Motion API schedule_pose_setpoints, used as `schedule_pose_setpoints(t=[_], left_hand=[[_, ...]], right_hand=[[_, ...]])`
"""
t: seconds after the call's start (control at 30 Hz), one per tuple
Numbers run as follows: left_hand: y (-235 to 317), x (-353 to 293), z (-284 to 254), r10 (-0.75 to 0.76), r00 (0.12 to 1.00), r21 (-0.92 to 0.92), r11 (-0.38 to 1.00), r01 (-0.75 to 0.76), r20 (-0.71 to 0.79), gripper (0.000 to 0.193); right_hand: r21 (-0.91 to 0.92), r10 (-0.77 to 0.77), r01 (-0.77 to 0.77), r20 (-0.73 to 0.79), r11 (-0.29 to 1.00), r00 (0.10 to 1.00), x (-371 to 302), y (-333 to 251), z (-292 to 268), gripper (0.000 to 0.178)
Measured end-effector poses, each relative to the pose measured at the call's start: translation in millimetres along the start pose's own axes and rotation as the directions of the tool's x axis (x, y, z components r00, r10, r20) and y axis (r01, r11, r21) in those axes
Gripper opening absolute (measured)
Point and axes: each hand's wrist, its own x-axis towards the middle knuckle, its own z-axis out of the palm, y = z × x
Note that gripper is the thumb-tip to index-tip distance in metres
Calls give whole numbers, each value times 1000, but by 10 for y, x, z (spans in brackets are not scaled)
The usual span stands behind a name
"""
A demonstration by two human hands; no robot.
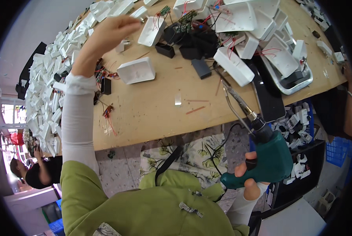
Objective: Soldering electronic wires and components into a white plastic housing using a handheld soldering gun.
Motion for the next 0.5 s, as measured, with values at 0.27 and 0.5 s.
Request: schedule_pose_setpoints(t=[0.27, 0.5], left_hand=[[-240, -852, 340, 145, 988, 134, 979, -151, 58, 27], [150, -1372, 629, 172, 980, 172, 973, -153, -100, 25]], right_hand=[[-14, 98, -97, 154, 995, 983, 138, -5, 81, 51], [28, 63, -69, 167, 997, 984, 43, 48, 155, 60]])
